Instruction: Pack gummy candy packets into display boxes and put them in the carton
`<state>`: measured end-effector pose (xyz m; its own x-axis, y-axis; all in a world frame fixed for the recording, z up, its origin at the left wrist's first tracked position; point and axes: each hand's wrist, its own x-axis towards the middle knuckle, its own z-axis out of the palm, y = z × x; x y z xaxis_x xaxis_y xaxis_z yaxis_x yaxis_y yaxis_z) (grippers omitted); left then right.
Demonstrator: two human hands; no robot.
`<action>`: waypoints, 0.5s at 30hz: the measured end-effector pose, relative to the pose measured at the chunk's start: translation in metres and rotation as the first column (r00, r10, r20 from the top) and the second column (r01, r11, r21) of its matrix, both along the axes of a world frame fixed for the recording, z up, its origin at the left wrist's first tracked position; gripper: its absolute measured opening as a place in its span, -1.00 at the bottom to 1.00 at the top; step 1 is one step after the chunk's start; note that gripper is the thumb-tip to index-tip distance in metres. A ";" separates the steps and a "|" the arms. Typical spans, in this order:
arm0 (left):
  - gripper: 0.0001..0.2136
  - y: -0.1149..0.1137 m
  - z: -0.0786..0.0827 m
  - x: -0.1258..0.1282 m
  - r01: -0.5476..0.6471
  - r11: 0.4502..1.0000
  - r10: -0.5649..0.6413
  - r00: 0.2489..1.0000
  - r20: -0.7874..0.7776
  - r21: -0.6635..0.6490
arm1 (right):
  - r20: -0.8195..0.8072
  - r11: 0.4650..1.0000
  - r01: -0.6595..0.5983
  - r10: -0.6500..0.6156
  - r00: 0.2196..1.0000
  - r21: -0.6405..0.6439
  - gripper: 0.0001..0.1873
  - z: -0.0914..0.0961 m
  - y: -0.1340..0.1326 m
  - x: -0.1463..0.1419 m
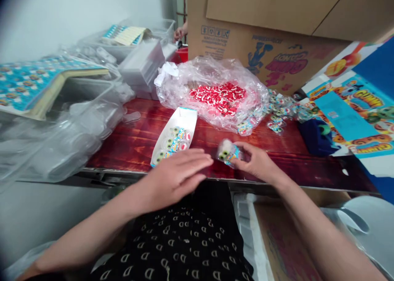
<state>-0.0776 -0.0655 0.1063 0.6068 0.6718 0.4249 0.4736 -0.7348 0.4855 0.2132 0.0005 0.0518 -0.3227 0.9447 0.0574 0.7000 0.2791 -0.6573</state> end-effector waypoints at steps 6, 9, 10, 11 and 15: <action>-0.68 0.070 -0.019 -0.058 -0.239 0.960 0.270 0.931 -0.247 0.148 | -0.253 0.993 -0.058 0.031 0.967 -0.100 -0.44 0.064 0.054 -0.069; -0.62 0.082 -0.038 -0.060 -0.248 0.957 0.287 0.881 -0.377 0.149 | -0.230 0.984 -0.128 0.097 0.968 -0.124 -0.47 0.070 0.087 -0.112; -0.59 0.082 -0.042 -0.059 -0.258 0.956 0.294 0.868 -0.401 0.143 | -0.209 0.980 -0.142 0.112 0.972 -0.137 -0.48 0.069 0.096 -0.124; -0.57 0.080 -0.044 -0.059 -0.272 0.953 0.304 0.856 -0.418 0.135 | -0.187 0.974 -0.163 0.133 0.973 -0.155 -0.49 0.067 0.105 -0.134; -0.57 0.073 -0.048 -0.062 -0.313 0.944 0.326 0.841 -0.433 0.103 | -0.081 0.940 -0.251 0.239 0.968 -0.233 -0.56 0.059 0.130 -0.161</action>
<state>-0.1396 0.0072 0.0583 0.4878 0.8526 0.1873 0.8426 -0.5160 0.1543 0.0525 0.1305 0.1103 -0.5484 0.8248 -0.1380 0.5940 0.2681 -0.7585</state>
